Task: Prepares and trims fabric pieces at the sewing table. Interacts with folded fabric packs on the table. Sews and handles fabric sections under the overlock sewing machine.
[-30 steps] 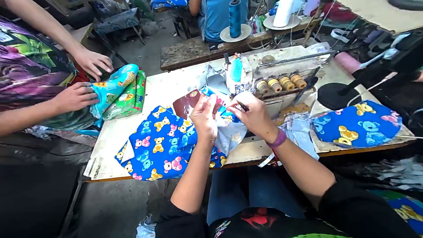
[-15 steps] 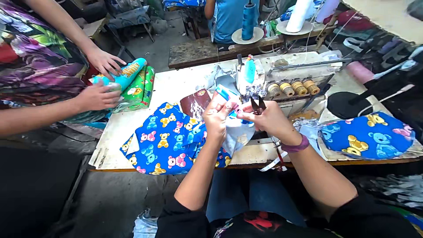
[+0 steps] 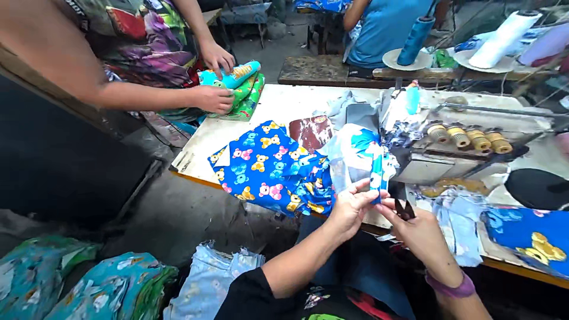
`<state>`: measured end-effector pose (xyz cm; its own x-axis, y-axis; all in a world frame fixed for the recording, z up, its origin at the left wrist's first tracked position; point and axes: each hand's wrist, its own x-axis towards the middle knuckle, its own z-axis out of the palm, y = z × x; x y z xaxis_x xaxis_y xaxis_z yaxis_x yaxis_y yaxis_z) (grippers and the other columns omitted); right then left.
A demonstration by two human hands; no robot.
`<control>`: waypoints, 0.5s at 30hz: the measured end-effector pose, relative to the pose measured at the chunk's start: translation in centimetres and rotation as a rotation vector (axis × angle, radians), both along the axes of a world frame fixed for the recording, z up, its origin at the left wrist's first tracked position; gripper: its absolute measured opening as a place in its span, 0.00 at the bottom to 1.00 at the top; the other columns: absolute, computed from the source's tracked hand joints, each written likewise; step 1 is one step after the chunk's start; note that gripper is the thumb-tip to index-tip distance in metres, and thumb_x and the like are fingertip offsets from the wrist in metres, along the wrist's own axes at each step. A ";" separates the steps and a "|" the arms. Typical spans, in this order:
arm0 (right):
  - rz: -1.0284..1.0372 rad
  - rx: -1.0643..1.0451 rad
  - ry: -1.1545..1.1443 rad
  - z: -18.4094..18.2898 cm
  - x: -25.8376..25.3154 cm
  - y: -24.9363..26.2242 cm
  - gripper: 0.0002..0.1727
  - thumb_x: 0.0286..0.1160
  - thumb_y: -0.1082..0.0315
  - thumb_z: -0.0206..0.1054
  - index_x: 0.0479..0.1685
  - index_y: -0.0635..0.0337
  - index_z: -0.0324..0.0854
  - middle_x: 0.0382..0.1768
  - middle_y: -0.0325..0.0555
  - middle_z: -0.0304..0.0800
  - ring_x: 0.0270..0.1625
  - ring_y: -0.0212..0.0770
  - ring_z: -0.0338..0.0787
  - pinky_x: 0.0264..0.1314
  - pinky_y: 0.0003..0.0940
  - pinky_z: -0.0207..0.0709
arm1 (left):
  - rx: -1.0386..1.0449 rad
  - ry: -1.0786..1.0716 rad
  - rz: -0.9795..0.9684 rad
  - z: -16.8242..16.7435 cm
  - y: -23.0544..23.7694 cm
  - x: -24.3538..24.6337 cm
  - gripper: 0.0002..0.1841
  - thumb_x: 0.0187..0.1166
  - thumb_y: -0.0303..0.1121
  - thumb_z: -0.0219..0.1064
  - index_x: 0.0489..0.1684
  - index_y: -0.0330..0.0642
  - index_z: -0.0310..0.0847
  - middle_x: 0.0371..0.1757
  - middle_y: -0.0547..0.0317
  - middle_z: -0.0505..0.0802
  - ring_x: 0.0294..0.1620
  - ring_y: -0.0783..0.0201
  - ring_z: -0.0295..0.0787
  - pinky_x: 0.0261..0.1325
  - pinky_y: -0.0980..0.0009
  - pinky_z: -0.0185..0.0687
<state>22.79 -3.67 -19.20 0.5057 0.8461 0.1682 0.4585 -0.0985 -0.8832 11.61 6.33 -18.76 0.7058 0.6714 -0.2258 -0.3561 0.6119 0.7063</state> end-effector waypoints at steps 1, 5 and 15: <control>0.004 0.007 -0.015 -0.4 -0.1 0.0 0.12 0.75 0.64 0.71 0.45 0.65 0.91 0.28 0.38 0.90 0.18 0.16 0.75 0.20 0.15 0.70 | -0.006 0.015 0.016 0.0 0.0 -0.1 0.22 0.84 0.17 0.56 0.78 0.25 0.64 0.47 0.52 0.94 0.44 0.66 0.94 0.56 0.69 0.88; -0.020 0.006 0.006 -1.2 -0.9 0.2 0.15 0.75 0.62 0.72 0.47 0.68 0.89 0.29 0.39 0.90 0.18 0.17 0.76 0.19 0.16 0.71 | 0.057 0.086 0.031 -0.2 0.3 -0.3 0.26 0.82 0.16 0.60 0.80 0.24 0.63 0.43 0.52 0.95 0.41 0.69 0.93 0.54 0.72 0.87; -0.068 0.225 0.113 -6.4 -1.4 1.2 0.14 0.76 0.67 0.70 0.45 0.74 0.86 0.25 0.33 0.87 0.16 0.12 0.75 0.19 0.10 0.72 | 0.134 0.229 0.067 -3.0 0.7 0.2 0.27 0.76 0.18 0.70 0.77 0.24 0.70 0.45 0.48 0.95 0.40 0.71 0.92 0.54 0.72 0.86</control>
